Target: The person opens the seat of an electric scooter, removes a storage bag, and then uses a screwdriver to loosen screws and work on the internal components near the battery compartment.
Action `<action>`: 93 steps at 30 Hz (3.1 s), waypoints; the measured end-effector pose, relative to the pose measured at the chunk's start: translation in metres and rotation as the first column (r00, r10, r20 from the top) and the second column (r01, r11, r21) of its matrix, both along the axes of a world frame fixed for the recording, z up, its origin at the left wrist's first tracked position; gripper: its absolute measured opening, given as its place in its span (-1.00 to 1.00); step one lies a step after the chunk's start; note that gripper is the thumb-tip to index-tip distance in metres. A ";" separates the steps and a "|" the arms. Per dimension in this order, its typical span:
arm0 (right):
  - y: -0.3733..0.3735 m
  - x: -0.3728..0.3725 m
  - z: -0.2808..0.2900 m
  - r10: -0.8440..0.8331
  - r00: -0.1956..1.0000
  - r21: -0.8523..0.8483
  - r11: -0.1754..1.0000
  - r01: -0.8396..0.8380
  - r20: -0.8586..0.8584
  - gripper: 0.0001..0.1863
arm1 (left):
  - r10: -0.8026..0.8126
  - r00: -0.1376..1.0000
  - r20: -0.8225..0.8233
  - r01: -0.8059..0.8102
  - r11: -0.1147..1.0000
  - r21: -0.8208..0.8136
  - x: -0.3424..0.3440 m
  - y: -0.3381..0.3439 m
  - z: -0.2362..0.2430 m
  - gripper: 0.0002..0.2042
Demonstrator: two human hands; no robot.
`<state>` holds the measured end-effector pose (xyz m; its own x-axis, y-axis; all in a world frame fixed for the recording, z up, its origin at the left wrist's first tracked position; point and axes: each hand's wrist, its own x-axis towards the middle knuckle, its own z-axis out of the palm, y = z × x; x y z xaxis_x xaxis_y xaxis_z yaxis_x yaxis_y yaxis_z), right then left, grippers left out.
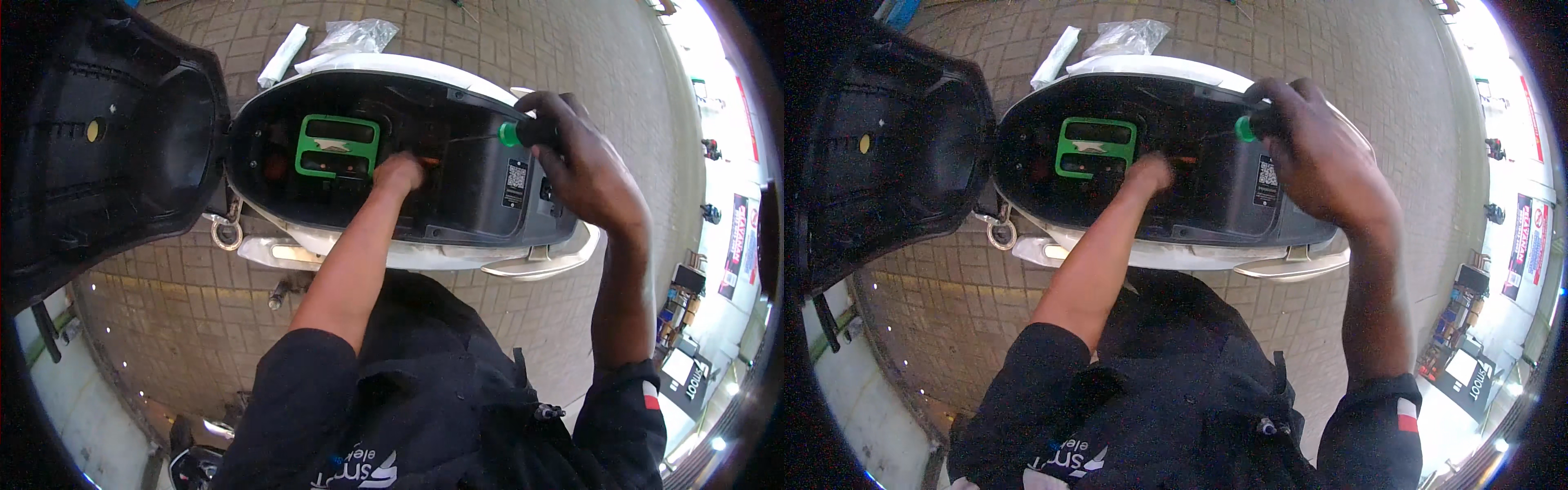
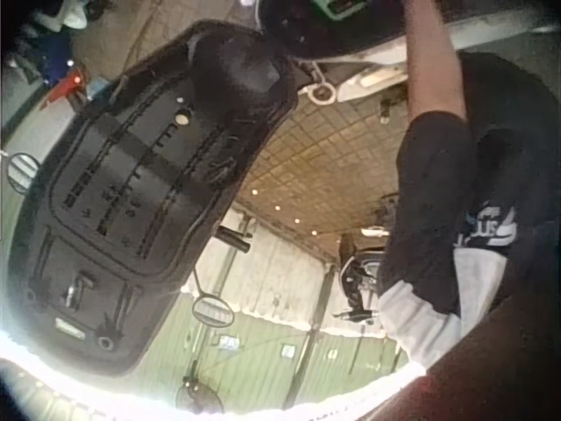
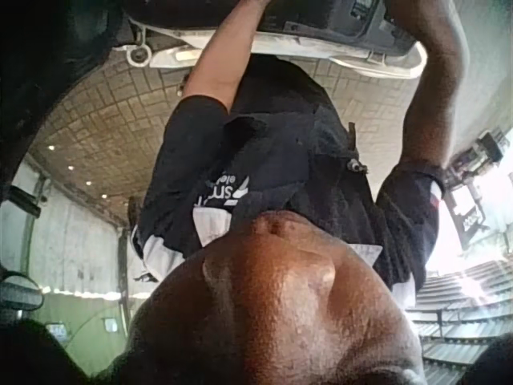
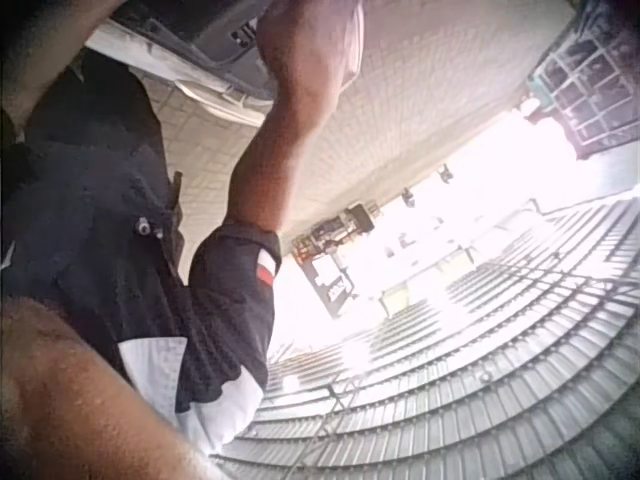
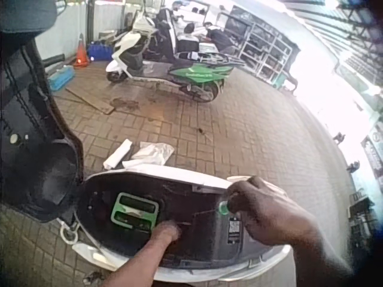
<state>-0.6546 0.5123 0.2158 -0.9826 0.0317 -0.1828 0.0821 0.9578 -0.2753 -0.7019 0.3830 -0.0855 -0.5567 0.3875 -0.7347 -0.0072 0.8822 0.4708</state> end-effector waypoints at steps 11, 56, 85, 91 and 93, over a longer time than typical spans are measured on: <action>-0.004 0.013 -0.017 -0.153 0.970 -0.302 0.949 0.091 -0.189 -0.65 | 0.783 0.452 0.426 -0.879 0.474 0.062 0.007 0.059 -0.093 -0.63; -0.015 0.003 0.000 -0.465 0.853 0.128 0.885 0.447 0.237 -0.51 | 0.755 0.569 0.325 -0.817 0.565 0.117 -0.008 0.040 -0.140 -0.63; -0.084 0.076 0.075 0.452 0.852 0.070 0.890 -0.450 -0.265 -0.55 | -0.081 -0.171 0.982 -0.823 -0.537 -0.188 -0.016 -0.093 0.058 -0.70; -0.145 0.086 0.066 0.522 0.748 -0.038 0.810 -0.586 -0.408 -0.64 | 0.229 -0.210 0.951 -0.649 -0.760 0.039 0.061 -0.252 0.086 -0.74; -0.165 0.088 0.053 0.511 0.747 -0.108 0.791 -0.603 -0.425 -0.66 | 0.315 -0.307 0.898 -0.593 -0.801 0.078 0.092 -0.306 0.025 -0.79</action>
<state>-0.5671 0.3475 0.2692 -0.8044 -0.5390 0.2499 -0.5932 0.7064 -0.3862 -0.6095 0.0774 -0.0610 -0.6059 -0.1123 -0.7875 -0.1703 -0.9487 0.2663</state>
